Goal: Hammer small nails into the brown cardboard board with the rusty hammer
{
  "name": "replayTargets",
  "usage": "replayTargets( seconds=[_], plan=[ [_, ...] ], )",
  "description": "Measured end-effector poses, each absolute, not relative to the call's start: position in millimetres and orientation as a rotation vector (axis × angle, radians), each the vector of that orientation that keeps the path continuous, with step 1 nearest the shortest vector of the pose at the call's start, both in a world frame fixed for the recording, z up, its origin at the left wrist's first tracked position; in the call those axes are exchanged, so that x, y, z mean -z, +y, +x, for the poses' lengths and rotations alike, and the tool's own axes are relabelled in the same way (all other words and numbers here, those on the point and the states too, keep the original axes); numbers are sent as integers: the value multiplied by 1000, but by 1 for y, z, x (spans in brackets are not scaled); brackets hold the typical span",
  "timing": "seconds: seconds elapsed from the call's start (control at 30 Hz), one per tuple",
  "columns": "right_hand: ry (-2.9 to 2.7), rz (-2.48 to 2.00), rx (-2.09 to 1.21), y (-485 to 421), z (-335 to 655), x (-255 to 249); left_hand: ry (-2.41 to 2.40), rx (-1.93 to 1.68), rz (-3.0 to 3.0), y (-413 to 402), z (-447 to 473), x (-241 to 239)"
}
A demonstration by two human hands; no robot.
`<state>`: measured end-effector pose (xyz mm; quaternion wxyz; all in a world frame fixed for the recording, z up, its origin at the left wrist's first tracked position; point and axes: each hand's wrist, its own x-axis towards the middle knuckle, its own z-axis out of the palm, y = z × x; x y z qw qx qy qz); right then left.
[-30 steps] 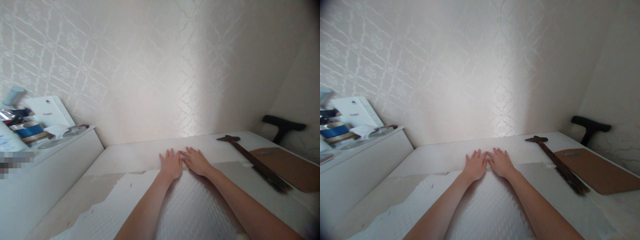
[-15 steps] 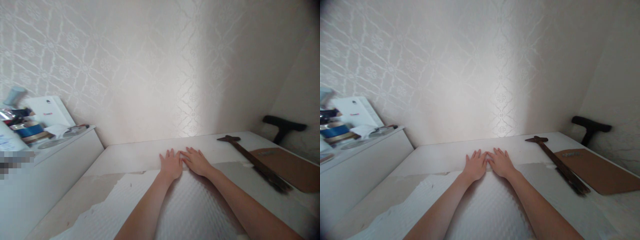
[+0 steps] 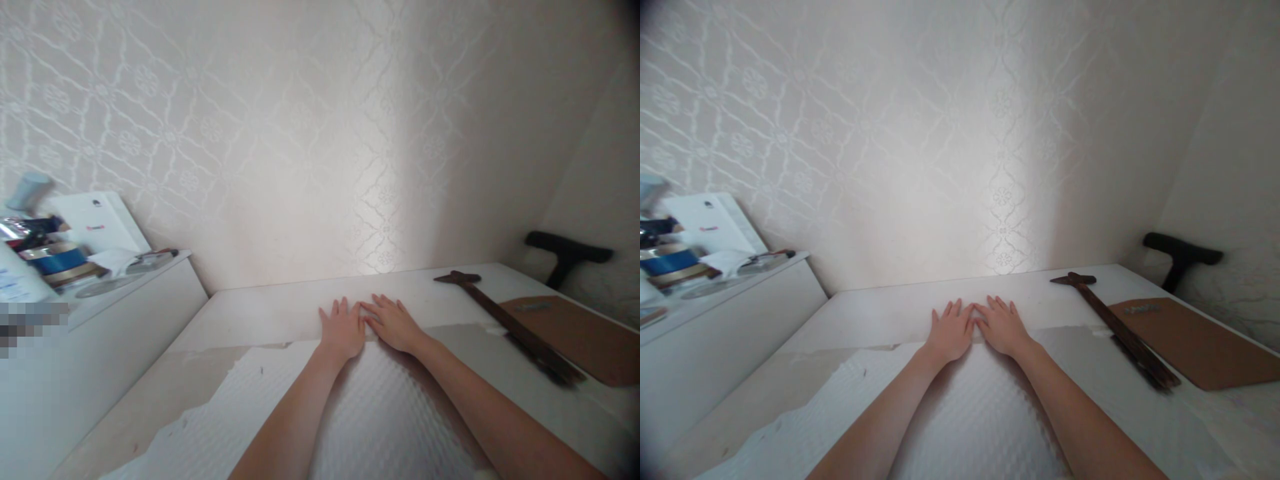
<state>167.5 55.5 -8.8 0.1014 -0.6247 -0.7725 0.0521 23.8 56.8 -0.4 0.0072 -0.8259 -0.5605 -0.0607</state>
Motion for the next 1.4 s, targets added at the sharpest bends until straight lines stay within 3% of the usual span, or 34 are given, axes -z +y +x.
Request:
replayTargets(
  seconds=[1.4],
  plan=[
    [-2281, -1846, -160, 53, 166, 5, -1757, 121, -2577, 56, 24, -1]
  ],
)
